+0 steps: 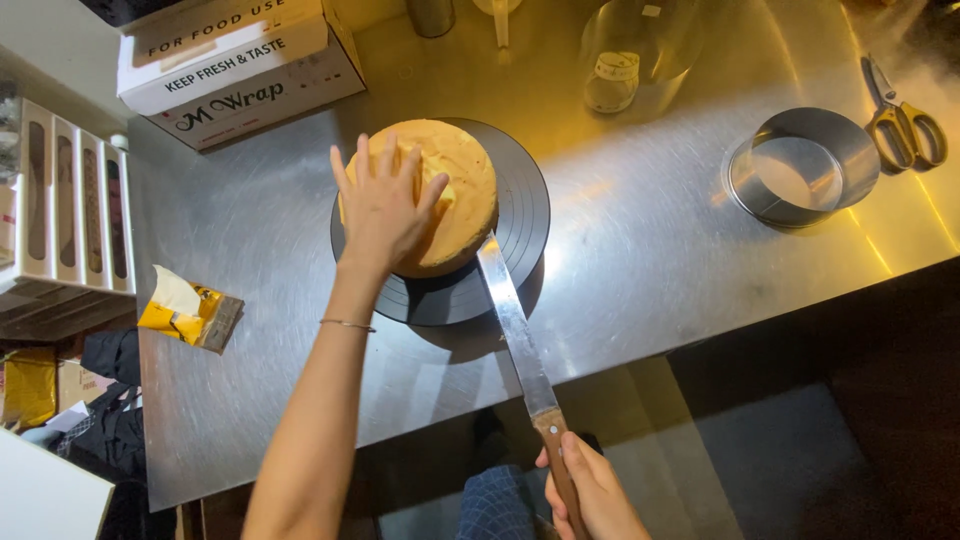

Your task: Slicing a sponge cake into horizontal layers and trimming them using a metal ring mold.

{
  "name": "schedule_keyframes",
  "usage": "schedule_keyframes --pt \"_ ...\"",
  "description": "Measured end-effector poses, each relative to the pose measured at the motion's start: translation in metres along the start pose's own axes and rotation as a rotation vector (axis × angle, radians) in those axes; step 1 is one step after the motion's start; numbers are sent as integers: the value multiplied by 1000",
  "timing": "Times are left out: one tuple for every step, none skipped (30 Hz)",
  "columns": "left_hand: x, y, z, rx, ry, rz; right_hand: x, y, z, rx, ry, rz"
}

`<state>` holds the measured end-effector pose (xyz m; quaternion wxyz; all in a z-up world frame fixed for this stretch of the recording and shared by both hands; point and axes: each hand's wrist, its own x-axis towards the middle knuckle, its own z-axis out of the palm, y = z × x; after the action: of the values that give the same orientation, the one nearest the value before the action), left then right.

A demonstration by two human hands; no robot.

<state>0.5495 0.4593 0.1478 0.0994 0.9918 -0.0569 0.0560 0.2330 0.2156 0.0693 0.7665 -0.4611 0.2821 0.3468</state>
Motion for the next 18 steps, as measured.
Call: schedule_keyframes --pt "4 -13 1 57 -30 137 1 0 2 -28 8 -29" --pt "6 -25 4 110 -59 270 2 -1 2 -59 18 -56" --pt "7 -29 10 110 -62 270 6 -9 7 -58 19 -53" --pt "9 -34 15 56 -41 379 10 -17 12 -84 10 -95" --pt "10 -39 20 1 -21 487 15 -24 18 -110 1 -136" --pt "11 -37 22 1 -25 487 21 -45 31 -108 1 -132" --pt "10 -36 23 -29 -18 470 27 -64 44 -130 5 -155" --pt "7 -35 24 -58 -10 447 33 -84 57 -157 6 -177" --pt "4 -34 27 -59 -12 440 43 -92 64 -161 4 -171" --pt "3 -31 29 -49 9 396 54 -102 71 -174 -14 -217" --pt "1 -28 31 -40 31 352 64 -111 78 -188 -31 -263" --pt "0 -25 33 -39 31 350 65 -109 78 -189 -32 -262" --pt "-1 -22 34 -39 53 300 66 -107 78 -191 -51 -307" --pt "-5 -19 36 -38 74 243 67 -104 77 -197 -74 -347" --pt "-8 -17 37 -38 74 233 57 -89 70 -203 -78 -341" --pt "-7 -16 38 -48 79 206 49 -75 63 -195 -56 -289" --pt "-6 -15 39 -59 84 179 41 -62 56 -188 -32 -236" --pt "-7 -14 39 -59 87 171 28 -46 48 -194 -36 -234"
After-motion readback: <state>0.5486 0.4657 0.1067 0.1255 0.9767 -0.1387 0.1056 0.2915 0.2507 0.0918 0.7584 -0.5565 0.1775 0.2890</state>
